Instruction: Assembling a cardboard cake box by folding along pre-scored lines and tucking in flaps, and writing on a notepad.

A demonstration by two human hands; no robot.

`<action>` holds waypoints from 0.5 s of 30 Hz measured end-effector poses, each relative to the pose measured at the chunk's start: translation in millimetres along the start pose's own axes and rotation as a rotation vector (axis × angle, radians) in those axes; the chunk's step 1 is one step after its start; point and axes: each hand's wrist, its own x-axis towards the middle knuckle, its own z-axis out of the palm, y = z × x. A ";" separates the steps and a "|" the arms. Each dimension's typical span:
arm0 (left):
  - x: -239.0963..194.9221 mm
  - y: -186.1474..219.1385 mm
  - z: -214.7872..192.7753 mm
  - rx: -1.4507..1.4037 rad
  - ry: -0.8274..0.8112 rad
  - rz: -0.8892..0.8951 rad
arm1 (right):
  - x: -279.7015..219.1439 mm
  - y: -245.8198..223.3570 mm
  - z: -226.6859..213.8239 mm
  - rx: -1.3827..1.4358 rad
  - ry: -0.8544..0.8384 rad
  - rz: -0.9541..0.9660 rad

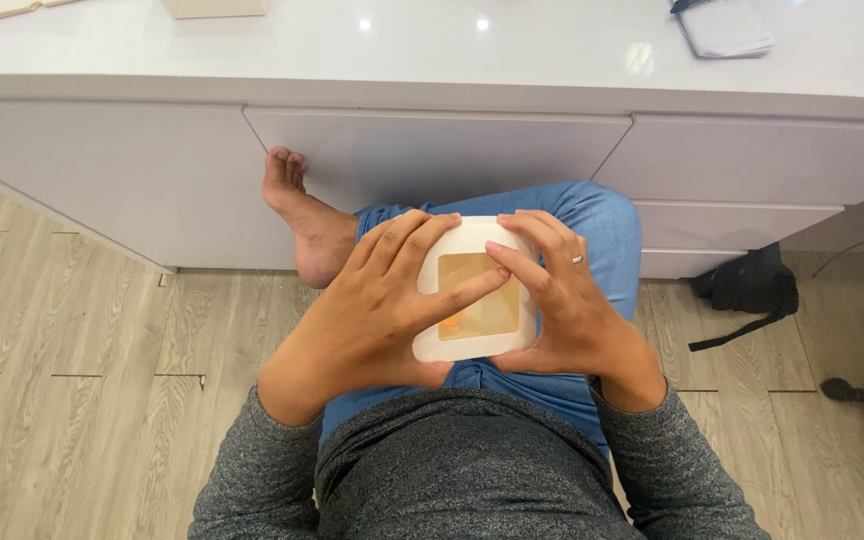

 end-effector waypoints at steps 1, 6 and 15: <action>-0.2 0.3 -1.3 -0.001 0.012 0.011 | -0.1 -1.0 -0.2 0.002 0.011 -0.001; -0.6 -4.1 -8.0 0.022 0.042 0.027 | -0.4 -1.8 -6.9 0.286 0.145 0.043; 1.9 0.2 -10.3 0.058 0.210 0.051 | 5.8 -8.0 -8.8 1.049 0.254 0.458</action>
